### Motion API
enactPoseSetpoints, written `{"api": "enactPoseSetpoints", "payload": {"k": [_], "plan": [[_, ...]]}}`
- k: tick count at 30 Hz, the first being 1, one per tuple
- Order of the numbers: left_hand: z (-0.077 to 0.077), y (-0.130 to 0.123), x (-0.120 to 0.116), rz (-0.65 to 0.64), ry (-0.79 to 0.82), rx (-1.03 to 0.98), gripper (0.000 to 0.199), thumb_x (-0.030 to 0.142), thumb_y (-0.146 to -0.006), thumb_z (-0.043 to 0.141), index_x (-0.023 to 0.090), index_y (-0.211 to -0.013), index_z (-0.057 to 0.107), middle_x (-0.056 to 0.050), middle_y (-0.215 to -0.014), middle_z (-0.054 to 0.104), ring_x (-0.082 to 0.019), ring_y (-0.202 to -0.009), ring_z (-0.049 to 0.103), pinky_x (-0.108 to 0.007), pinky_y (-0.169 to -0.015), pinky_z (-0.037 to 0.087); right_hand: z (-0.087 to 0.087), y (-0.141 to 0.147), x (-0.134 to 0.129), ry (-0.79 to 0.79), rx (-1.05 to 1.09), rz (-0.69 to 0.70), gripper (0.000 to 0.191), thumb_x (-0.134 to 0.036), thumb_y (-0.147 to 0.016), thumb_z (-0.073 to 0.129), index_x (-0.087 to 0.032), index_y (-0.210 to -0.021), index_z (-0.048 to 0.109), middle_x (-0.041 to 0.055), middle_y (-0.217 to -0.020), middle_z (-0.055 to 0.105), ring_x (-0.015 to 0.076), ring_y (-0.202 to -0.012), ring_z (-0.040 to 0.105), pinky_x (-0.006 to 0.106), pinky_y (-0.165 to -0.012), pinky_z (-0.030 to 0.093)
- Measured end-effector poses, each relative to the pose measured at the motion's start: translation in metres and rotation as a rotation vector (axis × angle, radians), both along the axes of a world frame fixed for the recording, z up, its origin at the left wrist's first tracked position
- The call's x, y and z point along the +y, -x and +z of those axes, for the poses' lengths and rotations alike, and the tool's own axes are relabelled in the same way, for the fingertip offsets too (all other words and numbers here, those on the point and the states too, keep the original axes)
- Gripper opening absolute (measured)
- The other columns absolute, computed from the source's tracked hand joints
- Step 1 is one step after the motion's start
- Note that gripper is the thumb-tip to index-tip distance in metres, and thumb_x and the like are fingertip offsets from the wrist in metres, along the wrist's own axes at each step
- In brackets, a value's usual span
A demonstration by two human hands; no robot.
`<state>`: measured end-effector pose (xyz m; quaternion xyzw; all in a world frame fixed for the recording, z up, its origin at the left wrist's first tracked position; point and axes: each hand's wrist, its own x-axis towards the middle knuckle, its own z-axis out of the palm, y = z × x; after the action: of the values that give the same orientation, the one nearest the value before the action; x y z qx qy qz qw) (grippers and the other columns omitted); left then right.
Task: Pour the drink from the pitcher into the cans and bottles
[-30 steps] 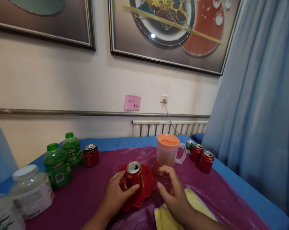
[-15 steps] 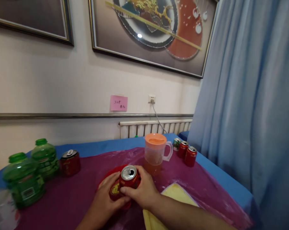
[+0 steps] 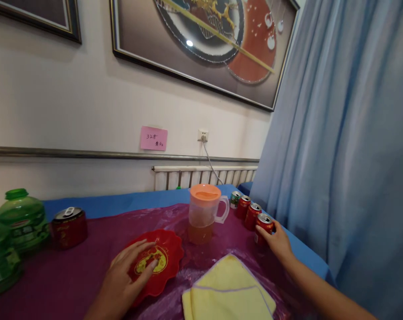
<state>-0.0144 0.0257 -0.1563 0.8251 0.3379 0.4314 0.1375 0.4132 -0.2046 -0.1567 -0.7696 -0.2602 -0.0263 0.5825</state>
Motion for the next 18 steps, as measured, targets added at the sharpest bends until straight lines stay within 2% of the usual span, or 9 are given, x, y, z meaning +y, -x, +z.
{"api": "enactPoseSetpoints", "payload": {"k": [3,7,11,15,18], "plan": [[0.001,0.0,0.002,0.003,-0.011,0.011,0.044,0.061,-0.075,0.064,0.033,-0.107,0.075,-0.006,-0.116,0.076,-0.031,-0.108,0.07,-0.043,-0.097,0.056,-0.012,-0.025,0.0,0.084,-0.037,-0.102,0.069,-0.06,-0.062,0.076,-0.016,-0.113,0.065,0.0136,-0.105,0.075,0.0347,-0.098,0.07,0.044,-0.086,0.052],[0.01,0.001,-0.004,0.005,-0.021,0.018,0.041,0.059,-0.078,0.062,0.033,-0.107,0.075,-0.005,-0.115,0.076,-0.03,-0.107,0.071,-0.042,-0.096,0.056,-0.02,-0.032,0.007,0.129,-0.023,-0.097,0.068,-0.063,-0.064,0.073,-0.015,-0.112,0.065,0.015,-0.108,0.074,0.034,-0.099,0.07,0.043,-0.086,0.052],[0.015,0.002,-0.007,-0.011,0.004,0.038,0.039,0.056,-0.078,0.063,0.032,-0.107,0.075,-0.005,-0.115,0.076,-0.03,-0.107,0.071,-0.042,-0.095,0.057,-0.023,-0.032,0.004,0.098,-0.022,-0.071,0.069,-0.062,-0.064,0.074,-0.015,-0.113,0.065,0.0145,-0.11,0.074,0.0335,-0.101,0.069,0.044,-0.091,0.051],[0.014,0.0,-0.007,0.0,0.006,0.007,0.039,0.056,-0.076,0.064,0.032,-0.104,0.076,-0.005,-0.113,0.077,-0.03,-0.105,0.072,-0.041,-0.093,0.058,-0.031,-0.028,-0.017,0.033,-0.037,-0.063,0.071,-0.056,-0.059,0.077,-0.016,-0.116,0.063,0.0138,-0.117,0.071,0.0326,-0.103,0.068,0.043,-0.091,0.052],[0.017,-0.002,-0.012,-0.011,0.01,-0.007,0.038,0.055,-0.076,0.064,0.031,-0.103,0.076,-0.004,-0.112,0.077,-0.029,-0.104,0.072,-0.04,-0.094,0.058,-0.039,-0.006,-0.04,0.0,-0.047,-0.123,0.057,-0.054,-0.067,0.07,-0.016,-0.11,0.064,0.0154,-0.115,0.069,0.0315,-0.094,0.068,0.043,-0.084,0.054]]}}
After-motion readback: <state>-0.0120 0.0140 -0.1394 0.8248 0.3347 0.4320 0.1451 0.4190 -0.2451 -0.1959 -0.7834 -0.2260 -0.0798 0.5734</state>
